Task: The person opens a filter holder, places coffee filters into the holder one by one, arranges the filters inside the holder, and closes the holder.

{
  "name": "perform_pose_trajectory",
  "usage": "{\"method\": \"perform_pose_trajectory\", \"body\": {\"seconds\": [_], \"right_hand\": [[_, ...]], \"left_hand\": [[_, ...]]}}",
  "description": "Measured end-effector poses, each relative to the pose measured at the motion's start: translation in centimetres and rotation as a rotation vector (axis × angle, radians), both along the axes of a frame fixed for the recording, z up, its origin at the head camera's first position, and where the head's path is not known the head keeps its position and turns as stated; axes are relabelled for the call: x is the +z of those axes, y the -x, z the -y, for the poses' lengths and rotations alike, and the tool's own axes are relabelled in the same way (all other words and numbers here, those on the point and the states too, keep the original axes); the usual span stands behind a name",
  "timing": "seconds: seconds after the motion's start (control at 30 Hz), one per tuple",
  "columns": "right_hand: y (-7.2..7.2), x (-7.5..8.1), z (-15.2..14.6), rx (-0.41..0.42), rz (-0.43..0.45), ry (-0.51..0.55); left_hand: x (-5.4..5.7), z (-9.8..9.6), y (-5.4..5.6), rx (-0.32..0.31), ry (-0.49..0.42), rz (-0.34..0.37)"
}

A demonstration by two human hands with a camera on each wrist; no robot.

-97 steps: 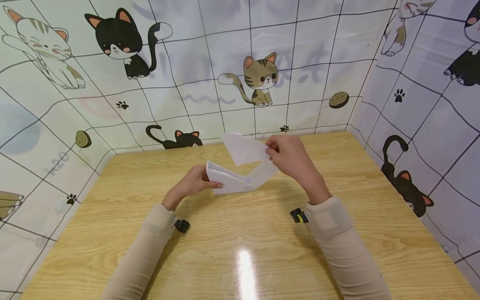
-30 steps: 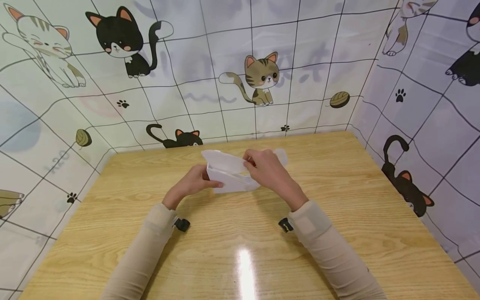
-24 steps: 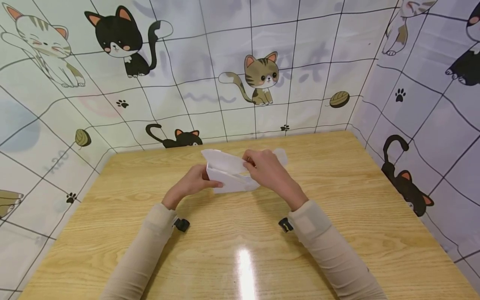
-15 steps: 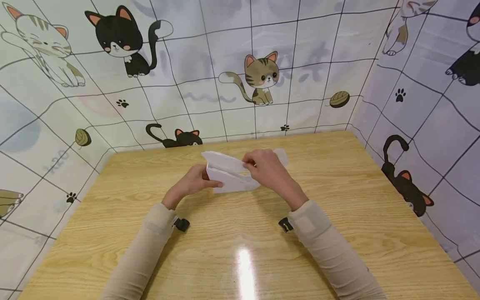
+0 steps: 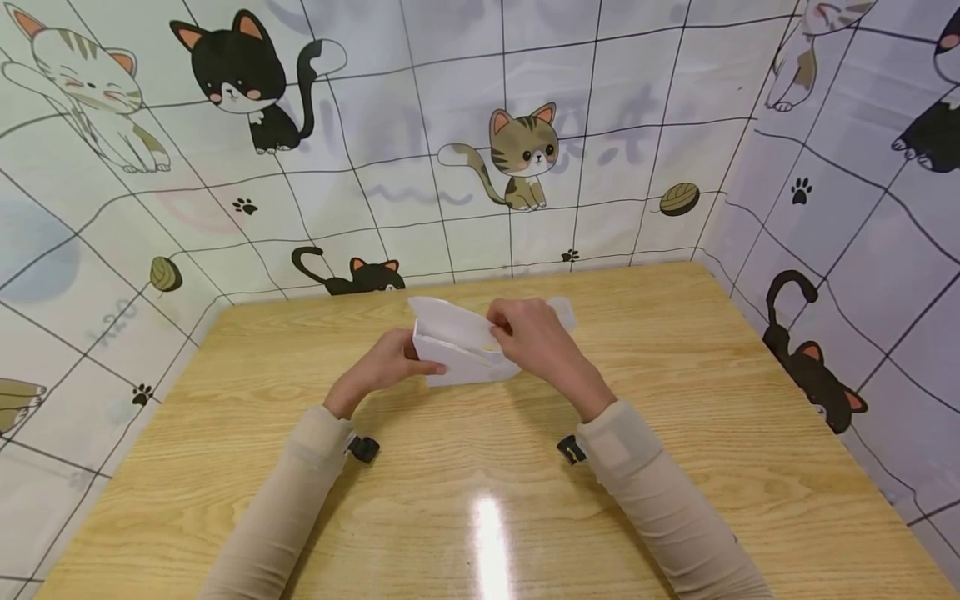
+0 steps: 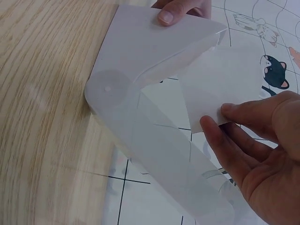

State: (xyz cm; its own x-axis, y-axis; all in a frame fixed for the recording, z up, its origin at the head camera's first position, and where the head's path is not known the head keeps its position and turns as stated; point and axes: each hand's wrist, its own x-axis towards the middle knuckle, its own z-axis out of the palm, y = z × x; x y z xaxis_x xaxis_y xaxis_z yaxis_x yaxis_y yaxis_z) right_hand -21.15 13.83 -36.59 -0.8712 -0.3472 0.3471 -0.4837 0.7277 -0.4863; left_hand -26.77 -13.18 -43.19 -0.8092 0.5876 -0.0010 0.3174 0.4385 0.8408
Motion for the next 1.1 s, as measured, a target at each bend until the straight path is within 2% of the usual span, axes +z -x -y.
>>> {"method": "perform_pose_trajectory", "body": {"seconds": [0.6,1.1], "right_hand": [[-0.04,-0.13,0.21,0.001,-0.031,-0.040],[0.13,-0.49,0.38,-0.005,0.008,-0.046]], "left_hand": [[-0.02,0.01,0.06,-0.010,-0.001,0.000],[-0.12,0.04,0.13,-0.004,-0.003,-0.007]]}}
